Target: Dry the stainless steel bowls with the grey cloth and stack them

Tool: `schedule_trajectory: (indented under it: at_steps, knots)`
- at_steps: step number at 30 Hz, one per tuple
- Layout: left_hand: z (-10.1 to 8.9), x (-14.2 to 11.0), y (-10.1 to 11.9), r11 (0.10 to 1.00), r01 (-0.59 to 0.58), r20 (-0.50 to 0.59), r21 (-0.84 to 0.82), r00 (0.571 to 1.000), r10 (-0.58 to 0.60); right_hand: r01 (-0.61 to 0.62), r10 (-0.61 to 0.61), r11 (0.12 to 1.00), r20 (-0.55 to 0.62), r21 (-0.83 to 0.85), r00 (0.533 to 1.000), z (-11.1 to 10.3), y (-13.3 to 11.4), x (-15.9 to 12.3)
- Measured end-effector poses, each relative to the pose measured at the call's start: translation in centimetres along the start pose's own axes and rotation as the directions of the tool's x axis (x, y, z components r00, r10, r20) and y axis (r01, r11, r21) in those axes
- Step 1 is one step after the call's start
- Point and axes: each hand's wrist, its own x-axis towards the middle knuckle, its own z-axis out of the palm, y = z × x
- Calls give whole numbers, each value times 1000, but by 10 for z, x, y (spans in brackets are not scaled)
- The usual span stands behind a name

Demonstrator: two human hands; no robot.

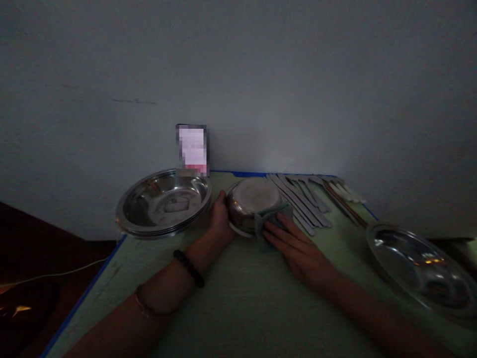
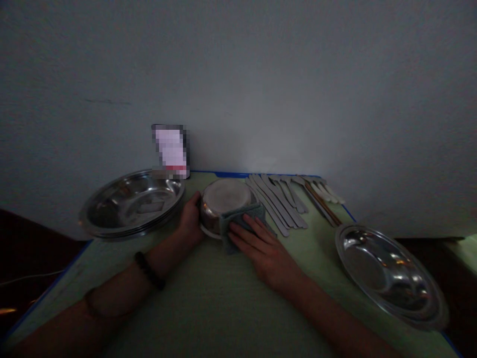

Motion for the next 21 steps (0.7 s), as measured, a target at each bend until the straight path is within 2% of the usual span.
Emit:
schedule_trajectory:
  at_steps: [2, 3, 5, 7, 8, 10, 12, 16, 18, 21]
  knots:
    - [-1, 0, 1, 1000, 25, -10, 12, 1000, -25, -131, 138, 989, -95, 76, 986, 5, -5, -1]
    - [-1, 0, 1, 999, 35, -13, 20, 999, -34, -213, 230, 969, -134, 129, 964, 7, -8, 2]
    - [-2, 0, 2, 998, 56, -19, 38, 998, -56, -384, 434, 888, -185, 253, 882, 12, -13, 13]
    - [-2, -1, 2, 997, 64, -31, 52, 998, -63, -502, 597, 780, -203, 373, 776, 14, -13, 28]
    - [-2, -2, 2, 996, 63, -37, 57, 997, -61, -533, 650, 734, -205, 421, 732, 14, -10, 36]
    - [-1, -3, 1, 996, 57, -51, 66, 997, -54, -552, 704, 679, -213, 485, 678, 9, 2, 52]
    - [1, -5, 1, 996, 50, -61, 77, 997, -46, -543, 689, 685, -187, 486, 701, 0, 16, 68]
    - [4, -7, -1, 996, 28, -66, 89, 998, -23, -509, 563, 797, -96, 324, 821, -15, 27, 97]
    - [5, -7, -1, 996, 6, -64, 91, 998, 0, -483, 500, 858, -74, 173, 863, -15, 18, 107]
    - [2, -7, 0, 995, -54, -42, 83, 997, 58, -405, 399, 914, -126, -28, 908, -5, -11, 108]
